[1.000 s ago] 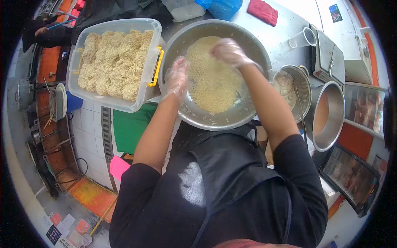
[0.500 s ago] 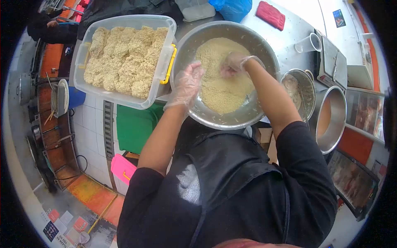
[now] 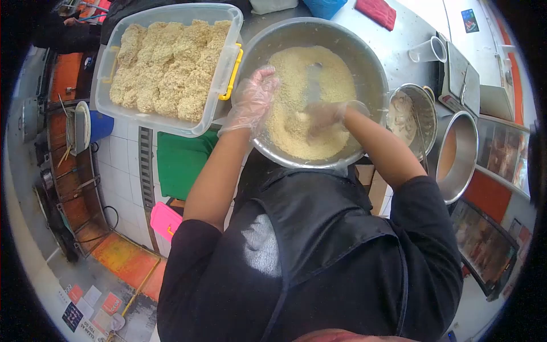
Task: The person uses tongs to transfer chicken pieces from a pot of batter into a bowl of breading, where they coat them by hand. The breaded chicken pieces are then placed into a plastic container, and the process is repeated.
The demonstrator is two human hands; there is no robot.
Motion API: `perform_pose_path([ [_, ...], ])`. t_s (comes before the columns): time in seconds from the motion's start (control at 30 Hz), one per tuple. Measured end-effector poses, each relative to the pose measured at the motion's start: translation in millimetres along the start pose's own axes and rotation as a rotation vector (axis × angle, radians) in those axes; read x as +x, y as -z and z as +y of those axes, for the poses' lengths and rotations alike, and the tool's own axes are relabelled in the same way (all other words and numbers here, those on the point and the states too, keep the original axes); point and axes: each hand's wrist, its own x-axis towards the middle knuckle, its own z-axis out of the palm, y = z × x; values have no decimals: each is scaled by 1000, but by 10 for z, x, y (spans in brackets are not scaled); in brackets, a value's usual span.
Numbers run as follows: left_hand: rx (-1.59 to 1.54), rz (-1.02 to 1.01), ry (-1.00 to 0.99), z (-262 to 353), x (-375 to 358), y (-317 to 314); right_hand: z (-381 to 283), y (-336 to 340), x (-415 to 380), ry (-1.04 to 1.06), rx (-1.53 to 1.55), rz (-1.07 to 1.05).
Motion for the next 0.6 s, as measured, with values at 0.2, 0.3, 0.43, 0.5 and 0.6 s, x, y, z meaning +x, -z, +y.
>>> perform_pose_path([
  [0.2,-72,14,206,353,-95,99,-431,486,-820,-289,39,449],
  [0.3,-233,-5,390,420,-139,40,-262,281,-922,143,-328,799],
  [0.43,-639,-68,693,372,-341,-341,-204,-248,-697,-588,473,764],
  [0.5,-228,-142,715,343,-599,-612,-354,-504,-552,-717,916,765],
  [0.6,-369,-226,766,-571,-757,-1258,-622,-523,-428,-656,1115,609],
])
